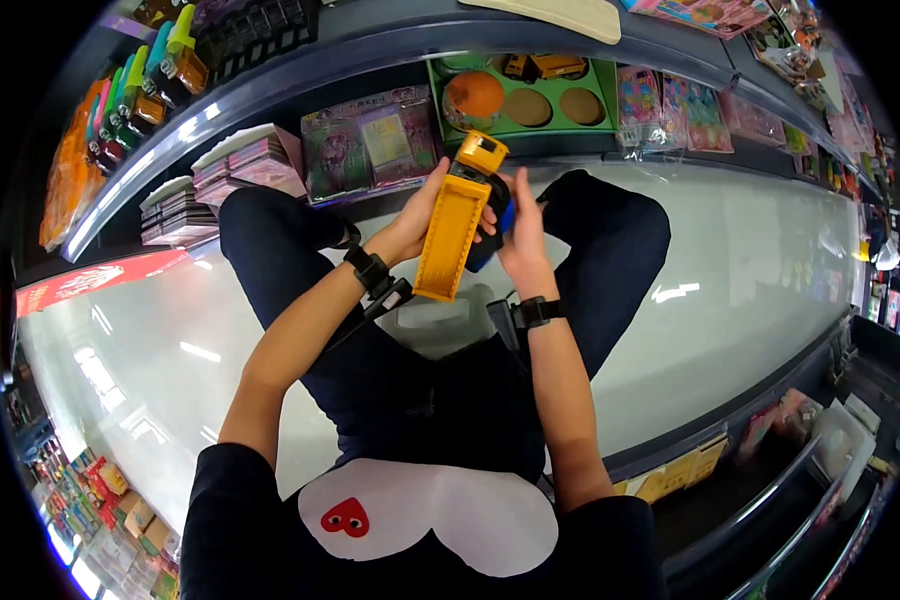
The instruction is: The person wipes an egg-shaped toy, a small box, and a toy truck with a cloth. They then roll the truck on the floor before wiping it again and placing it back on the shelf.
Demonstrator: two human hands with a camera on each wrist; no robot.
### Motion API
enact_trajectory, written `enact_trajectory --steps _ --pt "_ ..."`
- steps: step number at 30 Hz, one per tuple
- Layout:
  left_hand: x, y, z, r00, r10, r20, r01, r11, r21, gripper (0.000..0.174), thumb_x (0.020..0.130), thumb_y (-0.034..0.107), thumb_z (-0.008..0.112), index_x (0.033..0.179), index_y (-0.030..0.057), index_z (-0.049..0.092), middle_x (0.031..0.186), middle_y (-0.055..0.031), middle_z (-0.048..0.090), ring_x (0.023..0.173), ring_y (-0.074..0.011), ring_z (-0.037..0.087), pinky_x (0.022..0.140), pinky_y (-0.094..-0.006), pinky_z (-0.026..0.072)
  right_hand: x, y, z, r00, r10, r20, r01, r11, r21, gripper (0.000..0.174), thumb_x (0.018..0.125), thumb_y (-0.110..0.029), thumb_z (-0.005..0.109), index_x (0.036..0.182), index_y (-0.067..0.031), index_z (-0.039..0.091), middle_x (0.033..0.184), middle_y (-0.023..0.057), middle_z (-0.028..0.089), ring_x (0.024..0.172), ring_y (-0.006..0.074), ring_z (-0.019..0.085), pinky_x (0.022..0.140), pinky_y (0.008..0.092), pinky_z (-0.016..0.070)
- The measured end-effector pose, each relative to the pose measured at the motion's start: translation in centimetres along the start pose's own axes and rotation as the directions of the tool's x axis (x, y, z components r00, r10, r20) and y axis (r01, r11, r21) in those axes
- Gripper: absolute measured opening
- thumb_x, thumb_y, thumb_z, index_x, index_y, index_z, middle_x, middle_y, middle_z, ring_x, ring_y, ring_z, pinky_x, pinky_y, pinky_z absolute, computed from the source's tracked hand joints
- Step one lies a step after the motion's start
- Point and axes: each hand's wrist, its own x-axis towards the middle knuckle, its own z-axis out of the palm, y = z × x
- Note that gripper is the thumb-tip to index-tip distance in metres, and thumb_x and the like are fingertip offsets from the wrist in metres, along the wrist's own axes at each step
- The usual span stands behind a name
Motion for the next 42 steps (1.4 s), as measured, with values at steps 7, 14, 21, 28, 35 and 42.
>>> enact_trajectory --steps 7,14,21,28,35,42 --pt "2.2 -1.8 -0.3 0.749 0.631 -0.2 -0.105 0.413 0.905 0.051 0.101 0.042 0.036 0.105 -0.0015 0.061 0.091 -0.0231 0.065 0.086 -0.0429 0.061 0.074 -0.0466 0.0463 1.4 5.1 0.8 0.82 -0.211 -0.533 0.152 0.976 -0.153 0.052 0.102 -0.05 0.032 0.132 -0.0113 0.047 0.128 0.0047 0.056 0.117 0.0204 0.054 0.101 0.0367 0.0415" --pt "4.6 -1.1 -1.7 0.553 0.826 -0.11 -0.439 0.401 0.804 0.027 0.096 0.024 0.053 0.107 -0.0009 0.058 0.096 -0.0197 0.065 0.082 -0.033 0.063 0.074 -0.0386 0.0492 2.0 5.5 2.0 0.784 -0.259 -0.564 0.143 0.96 -0.243 0.058 0.1 -0.057 0.03 0.134 -0.0116 0.045 0.125 0.0059 0.056 0.115 0.0196 0.054 0.1 0.0368 0.042" --pt "3.4 -0.6 -1.2 0.785 0.593 -0.178 -0.532 0.793 0.296 0.033 0.099 0.024 0.052 0.122 0.0001 0.056 0.105 -0.005 0.063 0.091 -0.0115 0.059 0.08 -0.0257 0.0472 2.0 4.7 3.7 0.803 -0.397 -0.445 0.059 0.796 -0.602 0.058 0.102 -0.051 0.034 0.135 -0.0045 0.044 0.124 0.0057 0.056 0.112 0.0147 0.053 0.097 0.0295 0.0406" --pt "1.4 0.2 -1.3 0.885 0.447 -0.134 -0.451 0.892 -0.006 0.037 0.101 0.027 0.049 0.127 0.0014 0.051 0.112 -0.0057 0.063 0.096 -0.0132 0.063 0.085 -0.0276 0.0519 1.2 5.0 2.7 0.866 -0.439 -0.239 0.096 0.616 -0.782 0.048 0.098 -0.032 0.053 0.135 -0.002 0.043 0.121 0.007 0.057 0.108 0.014 0.054 0.094 0.0272 0.0419" --pt "1.3 0.7 -1.8 0.858 0.493 -0.142 -0.506 0.86 -0.068 0.027 0.1 0.017 0.048 0.125 0.0065 0.049 0.117 -0.0067 0.059 0.109 -0.0168 0.056 0.097 -0.033 0.0443 1.8 4.5 2.9 0.804 -0.469 -0.366 0.117 0.728 -0.675 0.034 0.083 -0.01 0.07 0.112 0.0013 0.058 0.098 0.0065 0.065 0.085 0.0126 0.064 0.073 0.0254 0.0516" --pt "2.2 0.1 -1.7 0.825 0.539 -0.168 -0.527 0.842 0.112 0.022 0.095 0.007 0.052 0.117 0.0059 0.048 0.116 -0.0057 0.059 0.107 -0.015 0.054 0.094 -0.0294 0.04 2.0 4.0 3.1 0.687 -0.496 -0.53 0.23 0.841 -0.489 0.025 0.088 -0.013 0.065 0.109 -0.0017 0.056 0.097 0.008 0.064 0.084 0.015 0.065 0.073 0.0277 0.0527"
